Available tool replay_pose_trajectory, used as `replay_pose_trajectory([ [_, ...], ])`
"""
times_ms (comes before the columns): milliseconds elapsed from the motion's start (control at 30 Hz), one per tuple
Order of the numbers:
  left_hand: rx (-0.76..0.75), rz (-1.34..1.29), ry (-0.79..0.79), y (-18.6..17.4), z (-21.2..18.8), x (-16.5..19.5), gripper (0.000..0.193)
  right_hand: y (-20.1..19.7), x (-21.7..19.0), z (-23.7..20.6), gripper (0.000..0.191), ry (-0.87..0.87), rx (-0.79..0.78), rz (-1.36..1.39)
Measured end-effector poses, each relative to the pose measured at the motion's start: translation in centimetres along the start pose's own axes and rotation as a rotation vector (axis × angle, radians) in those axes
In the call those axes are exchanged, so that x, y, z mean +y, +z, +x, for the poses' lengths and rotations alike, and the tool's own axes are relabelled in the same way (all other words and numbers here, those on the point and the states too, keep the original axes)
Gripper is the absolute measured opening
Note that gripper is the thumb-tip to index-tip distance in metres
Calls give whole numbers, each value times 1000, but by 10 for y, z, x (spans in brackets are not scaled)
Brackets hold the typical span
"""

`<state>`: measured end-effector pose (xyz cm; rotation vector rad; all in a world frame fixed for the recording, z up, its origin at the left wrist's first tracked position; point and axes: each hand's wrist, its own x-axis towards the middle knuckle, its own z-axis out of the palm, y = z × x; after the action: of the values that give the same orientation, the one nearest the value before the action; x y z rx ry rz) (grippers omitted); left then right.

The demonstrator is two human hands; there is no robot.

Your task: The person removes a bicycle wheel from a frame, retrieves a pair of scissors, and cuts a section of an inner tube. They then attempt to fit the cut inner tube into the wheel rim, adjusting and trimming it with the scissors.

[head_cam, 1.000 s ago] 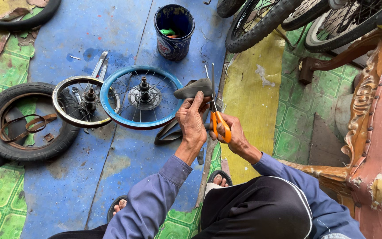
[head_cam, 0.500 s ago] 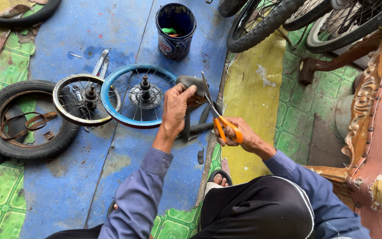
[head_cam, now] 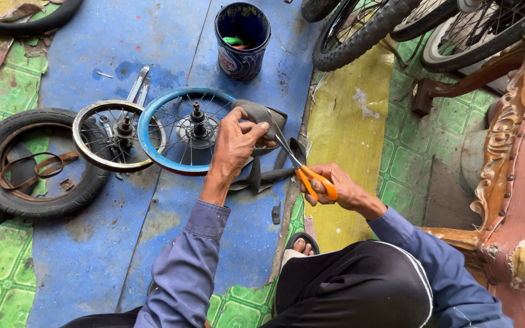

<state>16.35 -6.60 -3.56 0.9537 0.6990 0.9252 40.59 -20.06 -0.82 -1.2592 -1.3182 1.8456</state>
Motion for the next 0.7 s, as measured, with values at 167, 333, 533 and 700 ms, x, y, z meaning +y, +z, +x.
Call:
replay_pose_trajectory([
  [167, -58, -14, -57, -1, 1, 1, 17, 6, 4, 6, 71, -2, 13, 27],
  [333, -38, 0, -83, -3, -1, 3, 19, 8, 8, 12, 69, 10, 59, 10],
  [533, -67, -65, -93, -5, -1, 3, 25, 9, 12, 12, 67, -38, 51, 47],
  [700, -39, -68, -102, -2, 0, 2, 25, 15, 18, 16, 65, -47, 89, 120],
])
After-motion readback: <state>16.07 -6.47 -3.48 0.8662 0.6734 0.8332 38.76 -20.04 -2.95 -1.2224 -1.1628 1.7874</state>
